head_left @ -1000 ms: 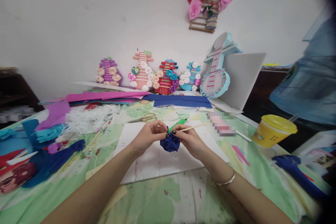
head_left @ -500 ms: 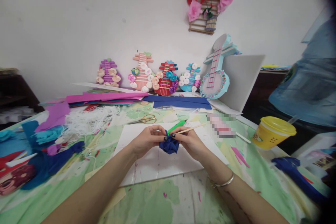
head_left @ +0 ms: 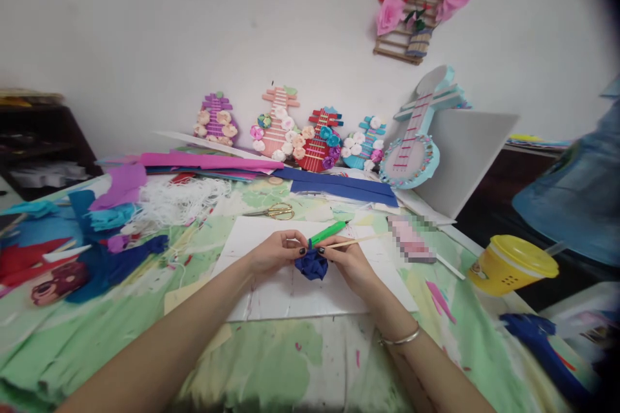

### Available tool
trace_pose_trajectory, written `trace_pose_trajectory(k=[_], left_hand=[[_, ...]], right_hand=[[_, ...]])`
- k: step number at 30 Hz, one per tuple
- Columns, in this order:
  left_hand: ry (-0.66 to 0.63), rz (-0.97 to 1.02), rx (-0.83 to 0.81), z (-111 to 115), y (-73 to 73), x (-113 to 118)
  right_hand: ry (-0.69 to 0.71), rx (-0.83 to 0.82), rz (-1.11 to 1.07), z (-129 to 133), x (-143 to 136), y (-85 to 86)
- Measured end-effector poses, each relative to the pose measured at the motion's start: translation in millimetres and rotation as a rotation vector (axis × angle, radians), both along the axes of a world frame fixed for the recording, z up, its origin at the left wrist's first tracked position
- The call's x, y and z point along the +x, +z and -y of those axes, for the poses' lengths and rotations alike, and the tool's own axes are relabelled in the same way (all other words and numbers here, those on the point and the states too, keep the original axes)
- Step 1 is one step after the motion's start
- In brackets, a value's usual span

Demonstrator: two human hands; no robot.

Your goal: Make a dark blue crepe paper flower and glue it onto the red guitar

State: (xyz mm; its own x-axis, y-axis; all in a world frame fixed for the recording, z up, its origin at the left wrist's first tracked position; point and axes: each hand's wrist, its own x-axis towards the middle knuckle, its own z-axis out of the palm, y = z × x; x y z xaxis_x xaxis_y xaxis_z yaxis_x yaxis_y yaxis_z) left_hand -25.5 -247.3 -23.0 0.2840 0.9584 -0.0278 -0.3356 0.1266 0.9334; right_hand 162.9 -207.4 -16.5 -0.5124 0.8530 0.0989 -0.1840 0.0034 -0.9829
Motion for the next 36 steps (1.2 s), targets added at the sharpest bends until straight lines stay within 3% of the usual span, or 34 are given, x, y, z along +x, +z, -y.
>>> trace_pose_trajectory(k=[20, 36], left_hand=[[0.137, -0.018, -0.025, 3.7, -0.2, 3.1], [0.151, 0.047, 0.016, 6.5, 3.8, 9.0]], right_hand=[[0.011, 0.105, 0.025, -1.4, 2.7, 0.4], [0.045, 0.128, -0.016, 2.3, 3.8, 3.7]])
